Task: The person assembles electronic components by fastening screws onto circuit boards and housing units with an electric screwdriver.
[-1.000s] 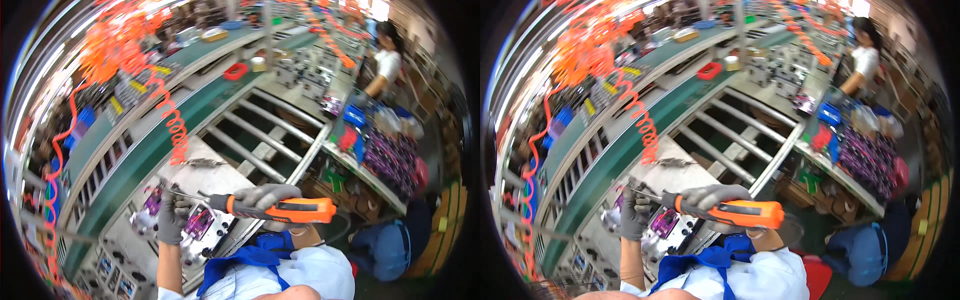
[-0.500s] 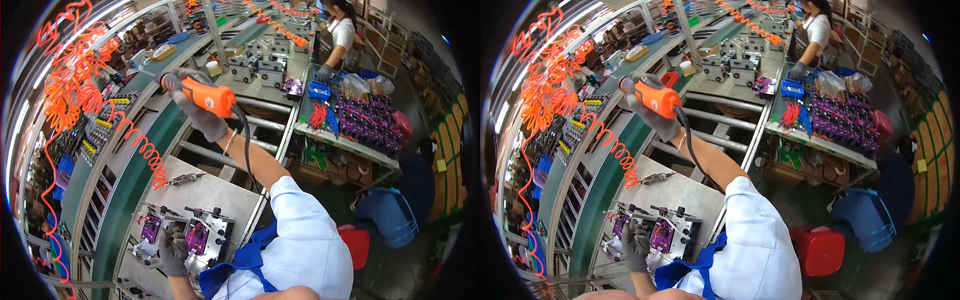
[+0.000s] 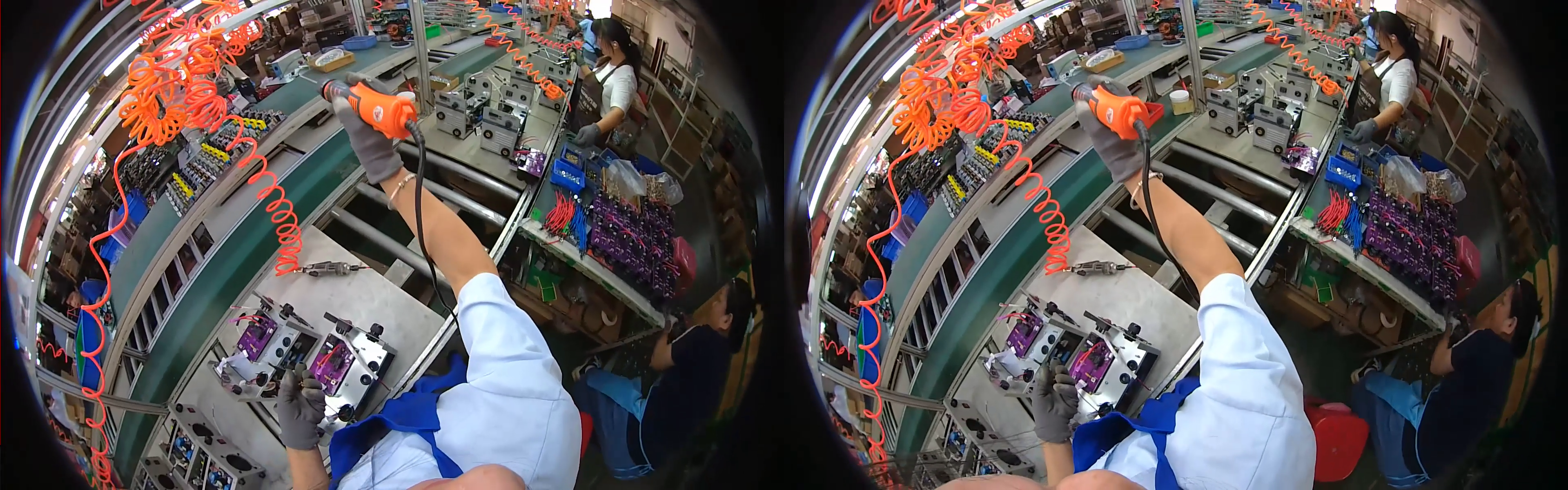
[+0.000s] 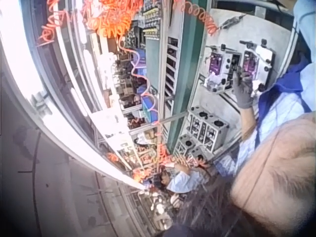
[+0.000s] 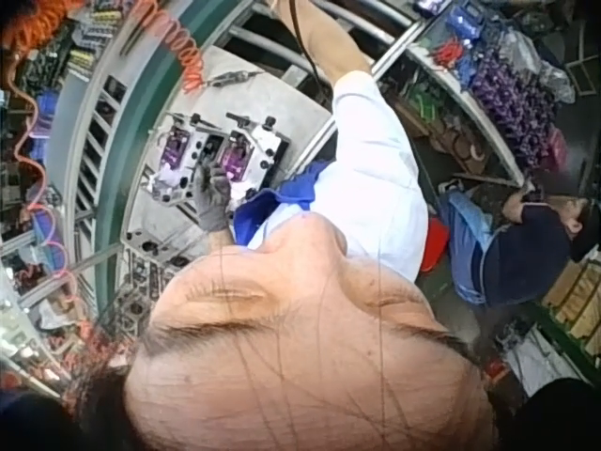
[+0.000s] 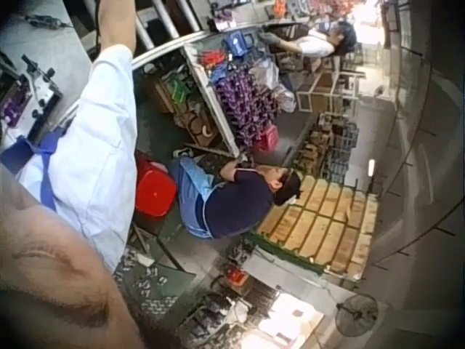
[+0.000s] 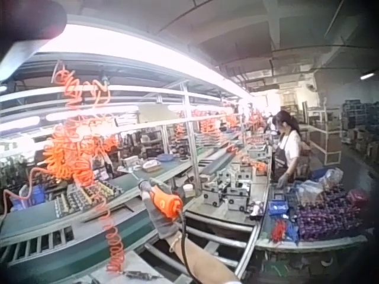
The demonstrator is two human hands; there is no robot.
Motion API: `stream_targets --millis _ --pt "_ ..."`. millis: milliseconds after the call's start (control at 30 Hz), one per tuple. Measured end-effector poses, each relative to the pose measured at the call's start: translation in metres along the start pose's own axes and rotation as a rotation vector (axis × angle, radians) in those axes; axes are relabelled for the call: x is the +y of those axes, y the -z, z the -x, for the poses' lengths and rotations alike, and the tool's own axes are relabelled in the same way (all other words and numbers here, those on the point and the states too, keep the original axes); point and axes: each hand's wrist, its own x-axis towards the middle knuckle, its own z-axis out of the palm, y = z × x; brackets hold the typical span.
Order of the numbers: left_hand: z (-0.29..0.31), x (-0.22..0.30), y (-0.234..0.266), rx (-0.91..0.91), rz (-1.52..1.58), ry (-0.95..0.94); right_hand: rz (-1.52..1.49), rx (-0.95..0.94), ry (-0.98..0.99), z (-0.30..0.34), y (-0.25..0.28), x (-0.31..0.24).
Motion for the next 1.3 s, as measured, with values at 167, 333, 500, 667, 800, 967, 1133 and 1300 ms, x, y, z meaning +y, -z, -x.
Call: stream_targets --millis 167,333,500,667,800,967,1133,1300 --pt "-0.005 -0.014 -0.006 0.018 -0.062 0.039 0.386 -0.094 0.272 0.022 0.022 0.034" --pt "0.006 -0.016 -0.012 0.043 0.042 0.023 -0.035 -0.05 -0.189 0.02 -0.016 0.03" --pt "0.004 -0.02 -0.01 0.067 -0.001 -0.013 0.371 -0.194 0.193 0.012 0.002 0.057" --pt "0.015 -0.014 0.0 0.036 0.013 -0.07 -0.057 -0.057 -0.062 0.021 -0.024 0.027" --pt "0.024 -0.016 0.009 0.113 0.057 -0.086 -0.043 -0.164 -0.157 0.027 -0.038 0.035" --pt "0.01 -0.014 0.013 0.081 0.106 -0.101 -0.155 -0.128 -0.236 0.054 -0.032 0.009" --pt "0.008 -0.002 0.024 0.098 0.139 -0.16 -0.06 -0.32 -0.407 0.113 -0.044 -0.103" --pt "0.002 0.014 0.02 0.111 0.136 -0.242 -0.196 -0.64 -0.616 0.146 -0.074 -0.104"
